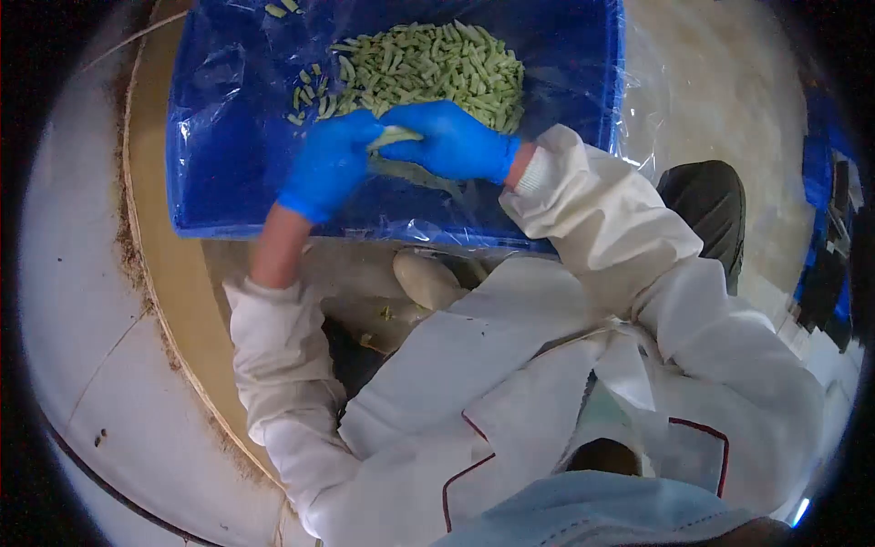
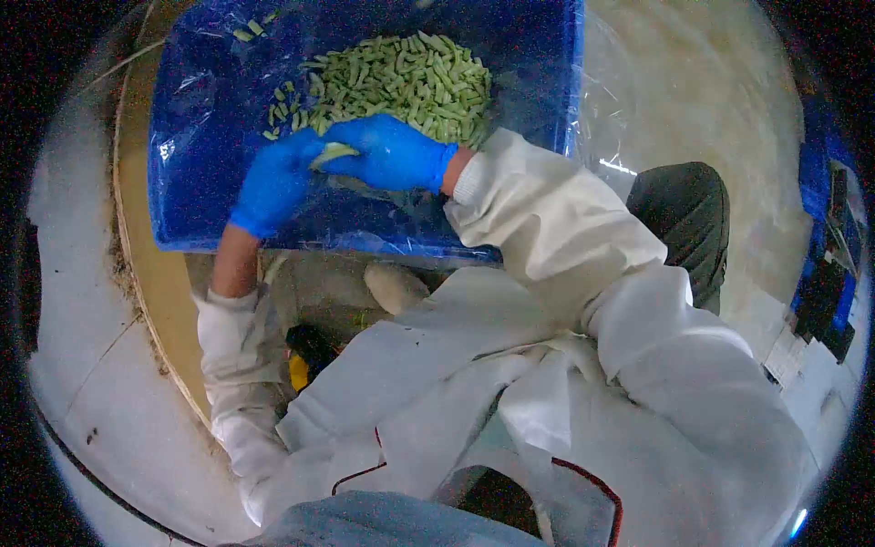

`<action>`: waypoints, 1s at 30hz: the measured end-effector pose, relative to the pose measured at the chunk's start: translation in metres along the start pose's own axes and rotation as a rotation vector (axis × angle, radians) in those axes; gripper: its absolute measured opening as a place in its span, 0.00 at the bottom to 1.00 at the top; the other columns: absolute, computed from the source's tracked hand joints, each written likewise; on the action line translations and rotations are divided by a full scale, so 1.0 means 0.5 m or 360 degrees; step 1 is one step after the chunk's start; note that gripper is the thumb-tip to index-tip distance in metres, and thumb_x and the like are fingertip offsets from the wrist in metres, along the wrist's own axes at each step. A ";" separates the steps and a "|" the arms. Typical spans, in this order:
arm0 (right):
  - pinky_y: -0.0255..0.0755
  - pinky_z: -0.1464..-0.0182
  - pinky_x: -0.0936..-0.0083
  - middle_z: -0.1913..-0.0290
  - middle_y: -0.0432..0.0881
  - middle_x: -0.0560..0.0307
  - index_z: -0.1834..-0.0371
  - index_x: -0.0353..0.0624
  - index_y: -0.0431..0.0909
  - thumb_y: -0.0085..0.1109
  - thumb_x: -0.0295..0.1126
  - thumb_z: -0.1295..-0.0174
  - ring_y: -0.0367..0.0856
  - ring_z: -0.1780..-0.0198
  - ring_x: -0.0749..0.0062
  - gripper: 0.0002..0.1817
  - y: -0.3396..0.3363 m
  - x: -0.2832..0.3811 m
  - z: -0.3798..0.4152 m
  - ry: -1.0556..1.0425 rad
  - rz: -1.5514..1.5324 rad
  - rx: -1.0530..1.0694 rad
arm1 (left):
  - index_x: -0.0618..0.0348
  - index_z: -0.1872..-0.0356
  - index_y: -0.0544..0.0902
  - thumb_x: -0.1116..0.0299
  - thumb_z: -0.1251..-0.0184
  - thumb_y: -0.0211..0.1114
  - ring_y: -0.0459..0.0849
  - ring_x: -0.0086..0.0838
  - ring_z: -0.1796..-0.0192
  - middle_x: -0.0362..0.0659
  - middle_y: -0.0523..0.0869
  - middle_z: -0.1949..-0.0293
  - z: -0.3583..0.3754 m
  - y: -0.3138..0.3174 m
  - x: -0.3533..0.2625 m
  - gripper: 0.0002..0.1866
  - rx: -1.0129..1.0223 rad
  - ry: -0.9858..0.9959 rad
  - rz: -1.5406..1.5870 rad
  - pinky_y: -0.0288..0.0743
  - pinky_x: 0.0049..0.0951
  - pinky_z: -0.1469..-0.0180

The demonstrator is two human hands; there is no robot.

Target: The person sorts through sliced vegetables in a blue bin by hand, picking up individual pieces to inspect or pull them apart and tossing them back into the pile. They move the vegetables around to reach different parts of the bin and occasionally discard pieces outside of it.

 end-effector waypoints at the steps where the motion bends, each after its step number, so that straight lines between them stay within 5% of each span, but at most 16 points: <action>1: 0.68 0.72 0.73 0.74 0.77 0.52 0.67 0.38 0.76 0.56 0.37 0.42 0.75 0.75 0.65 0.12 -0.012 0.007 -0.009 0.0265 -0.0283 -0.0102 | 0.65 0.64 0.79 0.74 0.41 0.53 0.76 0.25 0.76 0.46 0.78 0.76 -0.002 -0.028 -0.016 0.09 -0.0160 0.0029 0.0295 0.70 0.32 0.71; 3: 0.64 0.77 0.81 0.77 0.76 0.58 0.68 0.39 0.77 0.54 0.42 0.39 0.72 0.79 0.77 0.15 -0.007 0.010 -0.024 0.0792 -0.0858 -0.0309 | 0.64 0.67 0.79 0.74 0.41 0.50 0.74 0.27 0.78 0.43 0.76 0.78 -0.010 -0.053 -0.025 0.09 -0.0367 -0.0402 0.0674 0.66 0.29 0.74; 7: 0.57 0.80 0.88 0.79 0.72 0.65 0.74 0.41 0.76 0.53 0.43 0.37 0.66 0.79 0.87 0.17 0.033 -0.011 -0.063 0.1010 -0.1359 -0.0497 | 0.64 0.68 0.78 0.72 0.36 0.50 0.69 0.22 0.76 0.37 0.73 0.78 0.008 -0.022 0.028 0.09 -0.0627 -0.0962 0.1532 0.62 0.25 0.73; 9: 0.58 0.80 0.87 0.79 0.73 0.64 0.75 0.40 0.76 0.54 0.44 0.38 0.67 0.80 0.85 0.17 0.040 0.012 -0.068 0.1102 -0.1775 -0.0494 | 0.63 0.68 0.76 0.70 0.36 0.50 0.65 0.21 0.77 0.36 0.70 0.80 0.013 -0.008 0.033 0.08 -0.0606 -0.0644 0.2256 0.59 0.23 0.74; 13: 0.64 0.79 0.79 0.80 0.76 0.60 0.74 0.40 0.78 0.53 0.43 0.39 0.72 0.80 0.74 0.17 0.081 -0.214 0.039 0.1583 -0.1065 -0.0269 | 0.63 0.68 0.77 0.65 0.33 0.53 0.68 0.15 0.76 0.35 0.74 0.78 -0.006 -0.112 -0.061 0.11 -0.0584 0.0163 0.2681 0.59 0.18 0.74; 14: 0.65 0.79 0.77 0.80 0.77 0.59 0.74 0.40 0.78 0.53 0.43 0.39 0.73 0.80 0.72 0.16 0.074 -0.273 0.058 0.1690 -0.0877 -0.0196 | 0.62 0.68 0.76 0.65 0.33 0.52 0.67 0.17 0.76 0.34 0.72 0.79 -0.003 -0.120 -0.040 0.11 -0.0760 -0.0144 0.2382 0.59 0.19 0.74; 16: 0.73 0.72 0.65 0.75 0.80 0.47 0.73 0.40 0.80 0.51 0.40 0.41 0.79 0.74 0.55 0.15 -0.025 -0.347 0.061 0.1021 0.0846 0.0034 | 0.60 0.67 0.75 0.64 0.33 0.51 0.64 0.19 0.77 0.33 0.68 0.81 0.018 -0.134 0.014 0.10 -0.1078 -0.0728 0.1741 0.58 0.22 0.73; 17: 0.72 0.69 0.60 0.72 0.81 0.45 0.71 0.41 0.81 0.52 0.39 0.45 0.79 0.71 0.50 0.13 -0.074 -0.384 0.066 0.0938 0.1337 -0.0010 | 0.61 0.67 0.78 0.60 0.32 0.52 0.68 0.17 0.74 0.34 0.73 0.78 0.020 -0.138 0.020 0.14 -0.1036 -0.0823 0.1013 0.61 0.20 0.71; 20: 0.74 0.59 0.62 0.64 0.81 0.45 0.68 0.43 0.82 0.52 0.43 0.46 0.80 0.61 0.49 0.16 -0.148 -0.506 0.100 0.1488 0.1338 -0.0186 | 0.63 0.68 0.80 0.60 0.34 0.56 0.72 0.16 0.72 0.35 0.77 0.75 0.039 -0.091 0.096 0.14 -0.0934 -0.1032 0.0983 0.65 0.18 0.69; 22: 0.73 0.56 0.62 0.62 0.81 0.43 0.65 0.43 0.83 0.56 0.49 0.49 0.80 0.58 0.48 0.21 -0.157 -0.508 0.085 0.1824 0.1079 -0.0301 | 0.63 0.67 0.81 0.64 0.38 0.62 0.72 0.17 0.72 0.34 0.78 0.75 0.032 -0.095 0.089 0.10 -0.0917 -0.0895 0.0651 0.67 0.19 0.67; 25: 0.72 0.59 0.56 0.60 0.80 0.43 0.64 0.42 0.81 0.55 0.46 0.47 0.79 0.58 0.46 0.18 -0.140 -0.454 0.066 0.1583 0.1051 -0.0363 | 0.63 0.62 0.80 0.67 0.42 0.63 0.75 0.23 0.69 0.41 0.80 0.72 0.016 -0.072 0.071 0.11 -0.0721 -0.0748 0.0432 0.70 0.24 0.64; 27: 0.72 0.60 0.55 0.61 0.80 0.40 0.63 0.41 0.80 0.54 0.43 0.45 0.78 0.60 0.46 0.16 -0.080 -0.396 0.054 0.1345 0.0829 -0.0304 | 0.60 0.62 0.81 0.70 0.45 0.64 0.78 0.32 0.65 0.45 0.81 0.67 -0.016 -0.052 0.042 0.10 -0.0643 -0.0235 -0.0112 0.72 0.29 0.61; 29: 0.71 0.61 0.57 0.68 0.78 0.38 0.65 0.38 0.77 0.54 0.36 0.44 0.77 0.63 0.44 0.12 0.024 -0.290 0.050 0.0601 0.0734 -0.0241 | 0.61 0.60 0.80 0.73 0.47 0.64 0.78 0.44 0.61 0.51 0.81 0.64 -0.047 -0.031 -0.004 0.12 -0.0474 0.0192 -0.0391 0.74 0.36 0.59; 30: 0.70 0.62 0.56 0.70 0.77 0.39 0.65 0.38 0.77 0.55 0.34 0.46 0.76 0.63 0.44 0.11 0.058 -0.223 0.048 0.0566 0.0666 -0.0147 | 0.62 0.60 0.80 0.71 0.46 0.61 0.78 0.44 0.60 0.52 0.80 0.64 -0.050 -0.012 0.000 0.12 -0.0400 0.0218 -0.0540 0.73 0.36 0.58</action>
Point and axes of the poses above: each hand's wrist, its own z-axis away from the middle knuckle, its own y-axis out of the palm, x = y × z, the point moved 4 cm from there along -z, towards the middle knuckle
